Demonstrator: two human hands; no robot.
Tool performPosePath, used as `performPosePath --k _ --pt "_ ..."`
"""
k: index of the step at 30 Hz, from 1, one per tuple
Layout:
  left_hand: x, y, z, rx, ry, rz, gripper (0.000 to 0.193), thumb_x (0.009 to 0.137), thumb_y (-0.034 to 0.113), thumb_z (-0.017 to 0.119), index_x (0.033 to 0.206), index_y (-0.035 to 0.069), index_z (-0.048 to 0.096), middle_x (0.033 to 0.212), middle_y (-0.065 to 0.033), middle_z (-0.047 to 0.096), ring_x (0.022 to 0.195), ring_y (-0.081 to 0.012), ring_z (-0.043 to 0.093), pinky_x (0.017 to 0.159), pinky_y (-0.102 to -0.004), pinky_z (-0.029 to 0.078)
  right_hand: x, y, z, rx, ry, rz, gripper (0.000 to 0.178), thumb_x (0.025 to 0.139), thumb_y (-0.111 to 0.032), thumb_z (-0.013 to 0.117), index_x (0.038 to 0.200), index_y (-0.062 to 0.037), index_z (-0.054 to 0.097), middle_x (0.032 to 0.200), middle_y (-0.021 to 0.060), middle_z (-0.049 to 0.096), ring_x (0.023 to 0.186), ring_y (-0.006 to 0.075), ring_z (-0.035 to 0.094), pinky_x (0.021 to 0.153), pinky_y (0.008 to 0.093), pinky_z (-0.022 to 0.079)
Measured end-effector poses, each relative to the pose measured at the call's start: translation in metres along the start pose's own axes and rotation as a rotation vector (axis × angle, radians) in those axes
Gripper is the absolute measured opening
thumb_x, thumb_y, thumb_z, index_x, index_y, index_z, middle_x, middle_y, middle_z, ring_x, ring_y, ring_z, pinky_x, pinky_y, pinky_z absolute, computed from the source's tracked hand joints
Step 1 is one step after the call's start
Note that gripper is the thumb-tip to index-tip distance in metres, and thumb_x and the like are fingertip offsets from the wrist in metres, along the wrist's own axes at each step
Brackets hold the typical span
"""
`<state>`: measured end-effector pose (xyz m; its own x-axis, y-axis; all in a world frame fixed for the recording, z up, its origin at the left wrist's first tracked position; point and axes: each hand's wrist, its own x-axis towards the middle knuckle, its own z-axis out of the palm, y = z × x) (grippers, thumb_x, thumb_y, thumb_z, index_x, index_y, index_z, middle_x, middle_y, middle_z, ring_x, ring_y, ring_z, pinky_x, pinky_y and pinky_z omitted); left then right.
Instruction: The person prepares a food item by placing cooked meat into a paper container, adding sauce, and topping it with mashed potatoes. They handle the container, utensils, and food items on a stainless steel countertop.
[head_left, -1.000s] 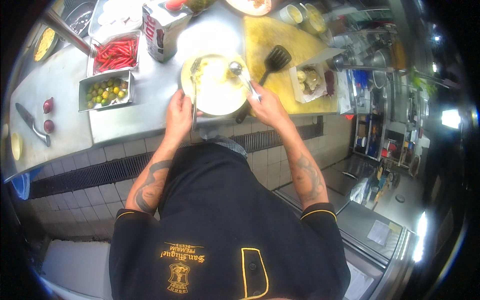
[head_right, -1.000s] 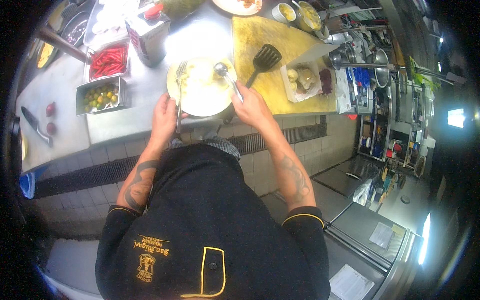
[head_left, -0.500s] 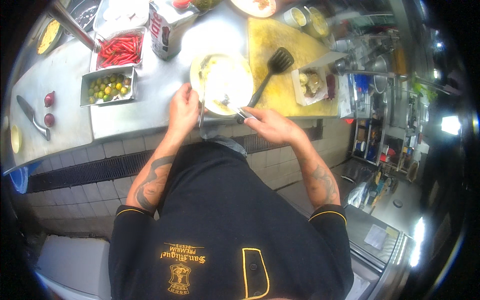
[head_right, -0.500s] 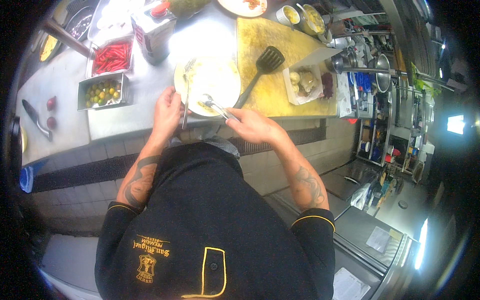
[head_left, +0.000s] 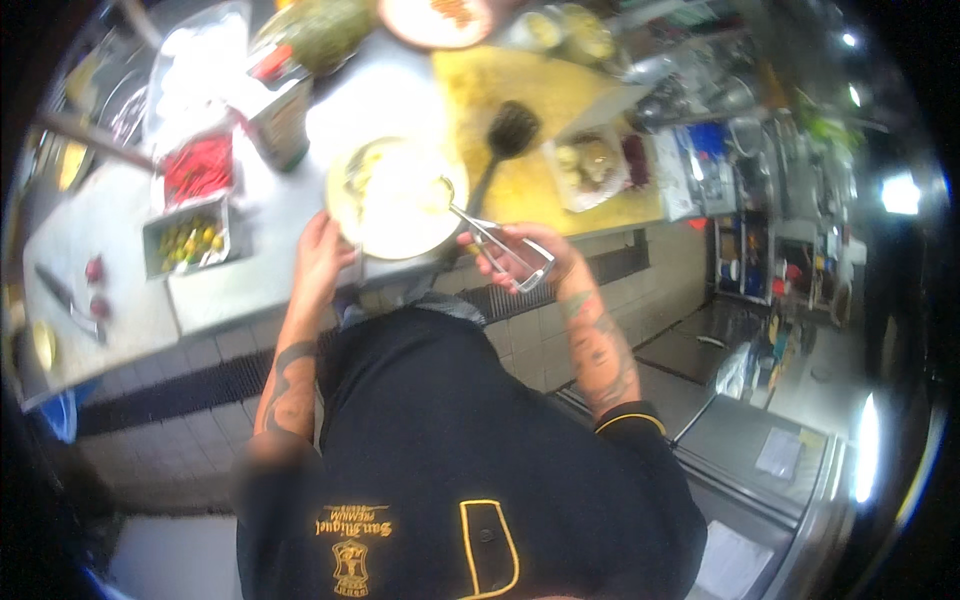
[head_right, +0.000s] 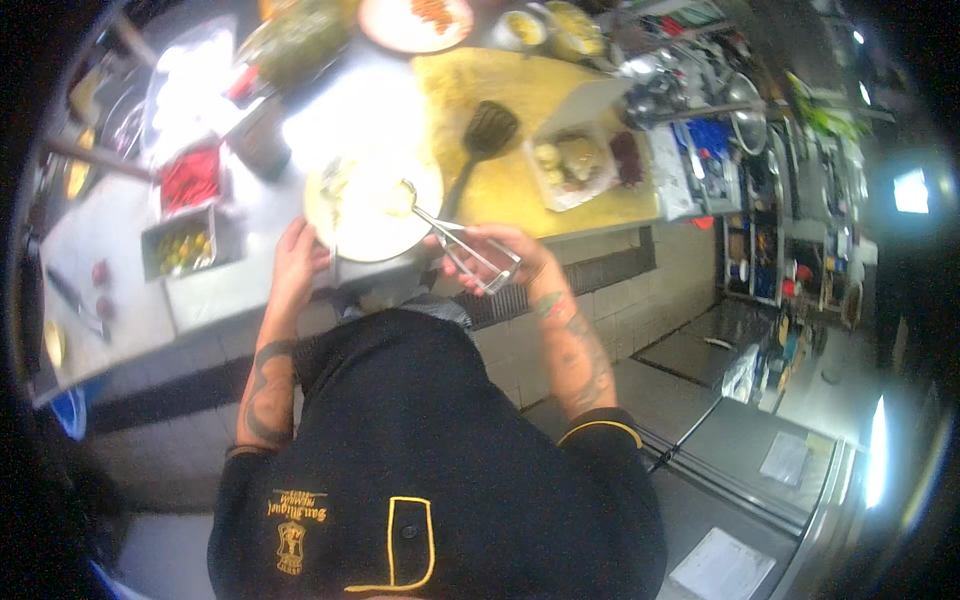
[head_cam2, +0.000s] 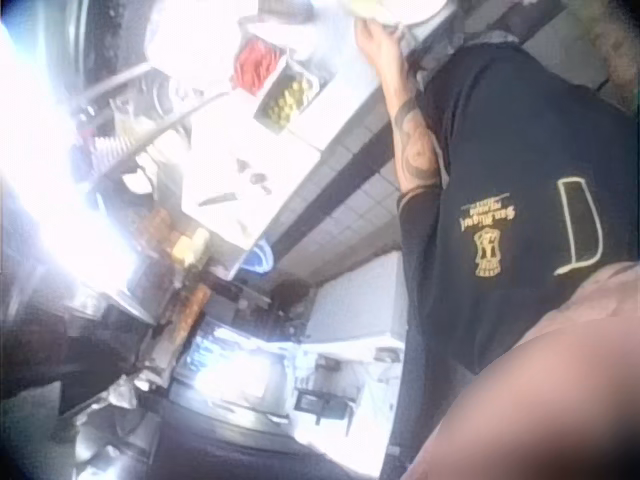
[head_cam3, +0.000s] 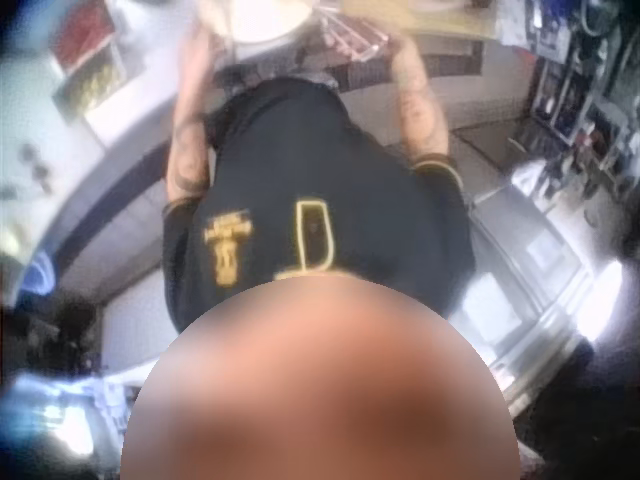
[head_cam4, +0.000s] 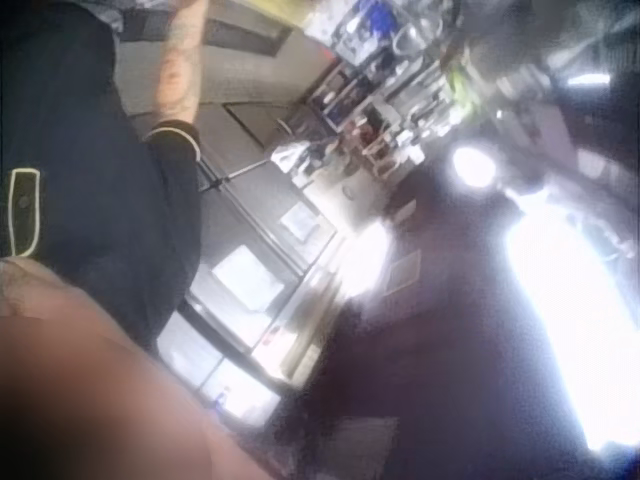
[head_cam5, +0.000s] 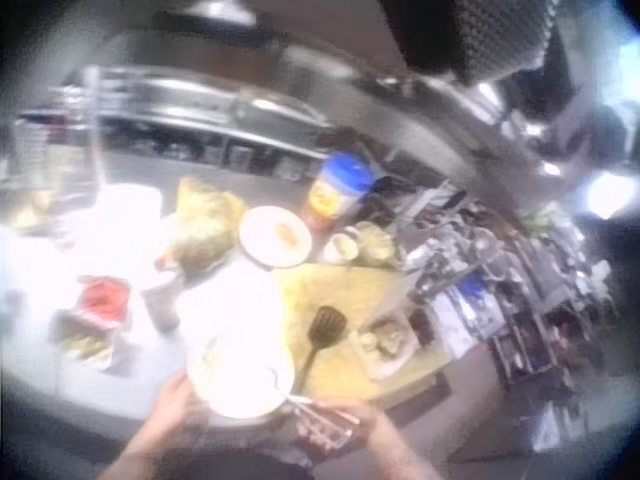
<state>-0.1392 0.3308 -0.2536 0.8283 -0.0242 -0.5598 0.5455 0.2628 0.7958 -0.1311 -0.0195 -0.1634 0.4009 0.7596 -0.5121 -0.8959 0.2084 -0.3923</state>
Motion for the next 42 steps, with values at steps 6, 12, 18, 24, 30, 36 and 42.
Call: performPosePath --k 6,12,18,24,30,36,42 --pt "0.009 -0.025 -0.003 -0.014 0.105 0.009 0.044 0.109 0.03 0.051 0.142 0.001 0.054 0.114 -0.0049 0.068 0.082 -0.0103 0.063 0.07 -0.0249 0.052 -0.098 0.005 -0.016 -0.179 0.387 -0.543 0.065 0.104 -0.034 0.051 0.149 0.0119 0.041 0.11 0.0171 0.067 0.085 0.0226 0.069 0.069 0.036 0.06" --pt "0.017 -0.03 -0.013 -0.037 0.064 0.052 0.04 0.108 0.027 0.051 0.137 0.0 0.055 0.109 -0.0021 0.067 0.076 -0.0062 0.059 0.064 -0.0223 0.049 -0.159 -0.009 -0.079 -0.784 1.109 -0.507 0.047 0.102 -0.031 0.06 0.137 0.0003 0.062 0.098 0.0123 0.071 0.083 0.0228 0.068 0.074 0.0347 0.056" --pt "0.014 -0.022 -0.002 -0.074 0.134 0.049 0.044 0.108 0.024 0.051 0.142 -0.002 0.048 0.126 -0.0094 0.067 0.096 -0.0148 0.07 0.076 -0.0257 0.056 -0.142 -0.003 -0.1 -1.411 1.403 -0.461 0.055 0.094 -0.03 0.067 0.135 0.0044 0.059 0.115 0.0256 0.066 0.104 0.0422 0.067 0.088 0.0448 0.055" --pt "0.018 -0.029 -0.008 -0.016 0.145 0.068 0.042 0.107 0.024 0.053 0.141 -0.001 0.05 0.121 -0.0073 0.067 0.096 -0.0139 0.069 0.075 -0.0259 0.055 -0.136 0.001 -0.105 -1.615 1.438 -0.49 0.054 0.092 -0.028 0.066 0.136 0.0028 0.057 0.112 0.0249 0.062 0.101 0.044 0.065 0.086 0.0512 0.055" --pt "0.022 -0.037 -0.023 -0.041 0.088 0.08 0.037 0.107 0.024 0.054 0.135 0.001 0.053 0.114 -0.005 0.067 0.092 -0.012 0.068 0.072 -0.0254 0.054 -0.128 0.006 -0.109 -1.667 1.457 -0.42 0.055 0.092 -0.025 0.068 0.138 0.0028 0.056 0.111 0.021 0.06 0.099 0.0416 0.064 0.083 0.0502 0.055" --pt "0.023 -0.04 -0.024 0.121 0.145 0.107 0.038 0.107 0.023 0.054 0.137 0.0 0.052 0.114 -0.005 0.067 0.088 -0.0109 0.066 0.073 -0.0247 0.053 -0.124 0.014 -0.115 -1.723 1.452 -0.473 0.057 0.093 -0.026 0.066 0.139 0.0024 0.052 0.106 0.0226 0.059 0.095 0.0426 0.066 0.079 0.0519 0.056" --pt "0.023 -0.037 -0.025 -0.033 0.079 0.078 0.04 0.107 0.023 0.053 0.139 -0.002 0.051 0.118 -0.0074 0.067 0.095 -0.0133 0.068 0.077 -0.0272 0.054 -0.122 0.019 -0.12 -1.697 1.463 -0.424 0.06 0.094 -0.028 0.066 0.144 0.002 0.05 0.103 0.0232 0.06 0.088 0.0429 0.067 0.075 0.0515 0.057"
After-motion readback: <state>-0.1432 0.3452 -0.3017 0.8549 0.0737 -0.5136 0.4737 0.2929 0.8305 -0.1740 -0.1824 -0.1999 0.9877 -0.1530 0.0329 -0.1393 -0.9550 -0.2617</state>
